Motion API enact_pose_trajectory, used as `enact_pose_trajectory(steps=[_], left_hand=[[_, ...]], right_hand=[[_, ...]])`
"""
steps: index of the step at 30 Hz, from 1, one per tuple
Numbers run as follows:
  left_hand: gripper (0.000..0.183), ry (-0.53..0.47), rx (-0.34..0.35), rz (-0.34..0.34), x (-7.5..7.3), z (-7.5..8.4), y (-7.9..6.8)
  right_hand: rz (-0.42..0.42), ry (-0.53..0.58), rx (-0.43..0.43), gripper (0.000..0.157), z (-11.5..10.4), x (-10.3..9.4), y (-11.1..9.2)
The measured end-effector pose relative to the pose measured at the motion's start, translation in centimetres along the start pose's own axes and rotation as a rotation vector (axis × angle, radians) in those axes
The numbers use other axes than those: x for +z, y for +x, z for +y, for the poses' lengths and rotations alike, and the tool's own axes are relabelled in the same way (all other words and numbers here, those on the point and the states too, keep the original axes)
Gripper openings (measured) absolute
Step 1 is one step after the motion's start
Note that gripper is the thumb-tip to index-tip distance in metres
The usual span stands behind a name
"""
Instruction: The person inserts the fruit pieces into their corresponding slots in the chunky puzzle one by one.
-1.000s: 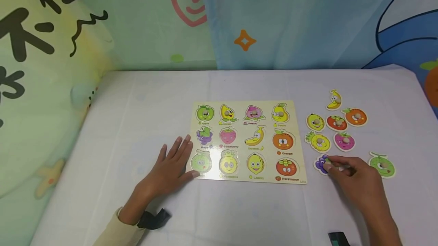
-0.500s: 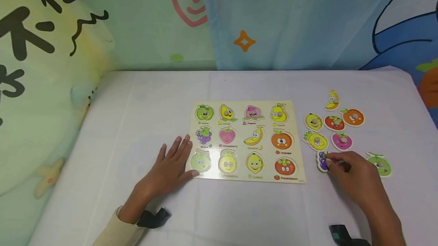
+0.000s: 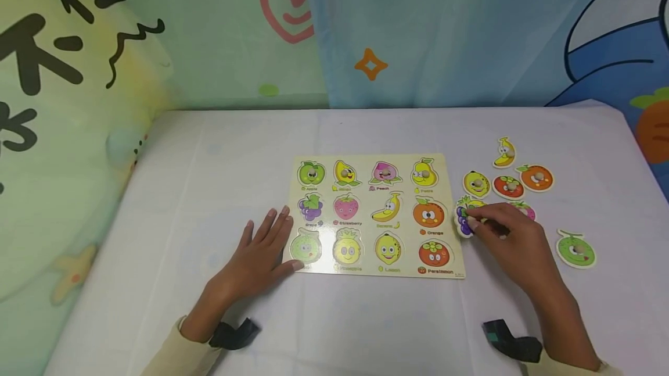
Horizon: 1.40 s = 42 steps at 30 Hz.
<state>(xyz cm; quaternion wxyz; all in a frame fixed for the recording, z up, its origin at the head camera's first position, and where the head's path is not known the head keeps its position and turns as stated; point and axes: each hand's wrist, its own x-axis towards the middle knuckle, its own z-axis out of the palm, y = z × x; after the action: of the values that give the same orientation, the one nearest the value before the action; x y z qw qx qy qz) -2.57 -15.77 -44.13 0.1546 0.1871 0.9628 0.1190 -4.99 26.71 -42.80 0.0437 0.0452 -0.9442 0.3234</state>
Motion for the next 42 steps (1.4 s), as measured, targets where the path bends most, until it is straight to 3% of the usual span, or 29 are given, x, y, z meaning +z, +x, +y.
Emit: enact_pose_trajectory(steps=[12,23,30,42], left_hand=[[0.085,-0.012,-0.003,0.0,0.2,-0.2,0.1],[0.084,-0.014,0.0,-0.002,0.2,-0.1,0.2],[0.084,-0.006,-0.014,-0.011,0.2,-0.1,0.1],[0.084,-0.02,-0.008,-0.004,0.0,0.0,0.0]], right_hand=[[0.013,0.128,-0.092,0.026,-1.8,1.2,2.6],[-0.003,0.166,-0.072,0.018,-3.7,3.3,3.8],[-0.007,0.198,-0.209,0.02,-5.2,4.5,5.0],[-0.055,0.319,-0.348,0.021,-7.8,7.9,6.8]])
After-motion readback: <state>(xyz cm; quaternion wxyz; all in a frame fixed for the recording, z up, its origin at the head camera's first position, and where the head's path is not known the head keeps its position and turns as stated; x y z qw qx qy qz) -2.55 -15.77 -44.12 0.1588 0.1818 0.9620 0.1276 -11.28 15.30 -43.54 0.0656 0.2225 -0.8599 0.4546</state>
